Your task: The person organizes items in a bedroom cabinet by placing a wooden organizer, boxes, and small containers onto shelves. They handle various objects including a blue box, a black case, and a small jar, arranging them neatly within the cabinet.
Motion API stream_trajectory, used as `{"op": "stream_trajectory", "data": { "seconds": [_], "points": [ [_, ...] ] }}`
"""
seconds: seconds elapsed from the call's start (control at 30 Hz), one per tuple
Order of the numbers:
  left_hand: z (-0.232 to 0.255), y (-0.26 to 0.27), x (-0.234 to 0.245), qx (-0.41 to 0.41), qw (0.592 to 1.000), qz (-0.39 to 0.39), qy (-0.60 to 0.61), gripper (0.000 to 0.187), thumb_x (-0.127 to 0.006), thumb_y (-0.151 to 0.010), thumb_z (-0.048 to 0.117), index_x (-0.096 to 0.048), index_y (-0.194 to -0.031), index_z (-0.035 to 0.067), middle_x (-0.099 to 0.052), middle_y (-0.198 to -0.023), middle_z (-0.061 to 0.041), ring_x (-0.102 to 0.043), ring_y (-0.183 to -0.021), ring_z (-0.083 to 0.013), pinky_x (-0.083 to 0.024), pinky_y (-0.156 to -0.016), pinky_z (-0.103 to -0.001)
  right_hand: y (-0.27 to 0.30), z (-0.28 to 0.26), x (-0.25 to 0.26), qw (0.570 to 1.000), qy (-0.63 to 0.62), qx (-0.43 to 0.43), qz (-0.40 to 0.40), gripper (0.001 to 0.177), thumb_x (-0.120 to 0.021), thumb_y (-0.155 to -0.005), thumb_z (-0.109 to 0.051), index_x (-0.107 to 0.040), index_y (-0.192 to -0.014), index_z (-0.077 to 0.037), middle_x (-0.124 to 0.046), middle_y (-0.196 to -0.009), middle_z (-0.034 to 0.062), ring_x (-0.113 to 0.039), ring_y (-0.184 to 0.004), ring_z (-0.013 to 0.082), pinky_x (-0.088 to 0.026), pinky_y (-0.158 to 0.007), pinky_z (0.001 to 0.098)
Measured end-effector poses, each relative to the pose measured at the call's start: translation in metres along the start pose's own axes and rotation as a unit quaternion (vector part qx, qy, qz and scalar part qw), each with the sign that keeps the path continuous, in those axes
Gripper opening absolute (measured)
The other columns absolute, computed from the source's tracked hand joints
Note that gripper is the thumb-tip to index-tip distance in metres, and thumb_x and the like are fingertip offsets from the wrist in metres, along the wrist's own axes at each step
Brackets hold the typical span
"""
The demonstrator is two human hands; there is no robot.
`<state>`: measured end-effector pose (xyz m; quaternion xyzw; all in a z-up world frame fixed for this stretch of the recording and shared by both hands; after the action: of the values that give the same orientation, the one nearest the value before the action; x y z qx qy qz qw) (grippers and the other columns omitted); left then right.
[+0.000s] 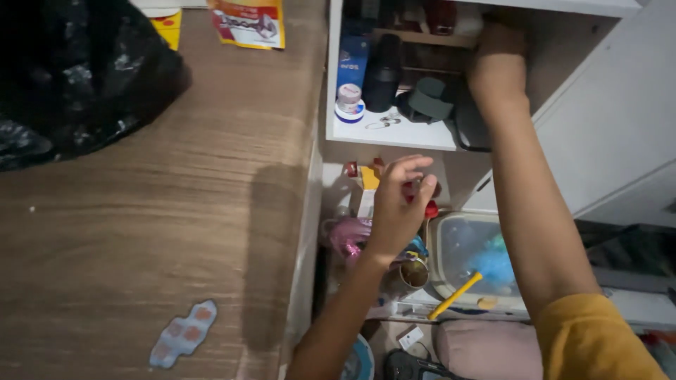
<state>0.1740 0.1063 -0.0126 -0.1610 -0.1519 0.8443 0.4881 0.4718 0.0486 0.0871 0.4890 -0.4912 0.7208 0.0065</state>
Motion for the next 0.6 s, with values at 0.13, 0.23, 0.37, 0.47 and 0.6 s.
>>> {"op": "stream_trajectory", "data": {
  "seconds": [0.13, 0.23, 0.37, 0.47, 0.6],
  "points": [
    [0.002, 0.002, -0.002, -0.020, 1.000, -0.002, 0.010, 0.028, -0.060, -0.099, 0.024, -0.064, -0.124, 0.011, -0.060, -0.133, -0.008, -0.066, -0.112, -0.0244, -0.056, -0.093, -0.031, -0.004, 0.004, -0.015, 0.994, 0.088, 0.060, -0.004, 0.015, -0.061, -0.094, -0.007, -0.075, -0.099, -0.001, -0.073, -0.087, 0.0216, -0.070, -0.072, 0.0445, -0.056, -0.062, 0.0488],
    [0.004, 0.003, -0.005, -0.036, 0.999, -0.006, 0.007, 0.029, -0.059, -0.100, 0.025, -0.063, -0.125, 0.010, -0.059, -0.135, -0.010, -0.064, -0.114, -0.0257, -0.056, -0.093, -0.033, 0.009, 0.007, -0.009, 0.999, 0.023, 0.030, 0.009, 0.018, -0.067, -0.083, 0.004, -0.073, -0.100, 0.007, -0.069, -0.093, 0.0294, -0.065, -0.078, 0.0499, -0.056, -0.061, 0.0538],
    [0.000, 0.002, -0.007, -0.014, 0.999, -0.019, -0.022, 0.039, -0.057, -0.099, 0.035, -0.063, -0.127, 0.009, -0.059, -0.136, -0.013, -0.062, -0.121, -0.0298, -0.054, -0.101, -0.038, 0.021, 0.000, -0.011, 0.999, 0.032, -0.008, -0.030, 0.030, -0.062, -0.078, 0.008, -0.070, -0.107, 0.008, -0.070, -0.094, 0.0280, -0.067, -0.071, 0.0486, -0.056, -0.057, 0.0493],
    [-0.006, 0.003, -0.006, -0.004, 1.000, -0.008, 0.012, 0.032, -0.059, -0.100, 0.029, -0.065, -0.125, 0.010, -0.062, -0.133, -0.005, -0.062, -0.112, -0.0191, -0.053, -0.092, -0.029, 0.028, 0.001, -0.019, 0.998, 0.056, 0.010, -0.005, 0.038, -0.073, -0.083, -0.008, -0.070, -0.118, 0.006, -0.070, -0.105, 0.0297, -0.066, -0.084, 0.0510, -0.057, -0.067, 0.0526],
    [-0.006, 0.001, -0.009, -0.022, 1.000, -0.002, -0.011, 0.036, -0.058, -0.100, 0.040, -0.064, -0.125, 0.014, -0.064, -0.133, -0.005, -0.065, -0.113, -0.0201, -0.053, -0.097, -0.032, 0.029, -0.002, -0.003, 0.999, 0.034, -0.024, 0.017, 0.025, -0.062, -0.077, 0.006, -0.072, -0.099, 0.002, -0.068, -0.083, 0.0275, -0.065, -0.066, 0.0518, -0.056, -0.051, 0.0563]
  ]
}}
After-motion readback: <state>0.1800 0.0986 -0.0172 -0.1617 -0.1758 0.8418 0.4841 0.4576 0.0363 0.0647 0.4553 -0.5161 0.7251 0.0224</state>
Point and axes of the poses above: each hand's wrist, its own y-axis away from the middle knuckle, its own x-axis out of the back of the hand, z = x × y, the point moved 10 cm from there along -y, towards the middle knuckle
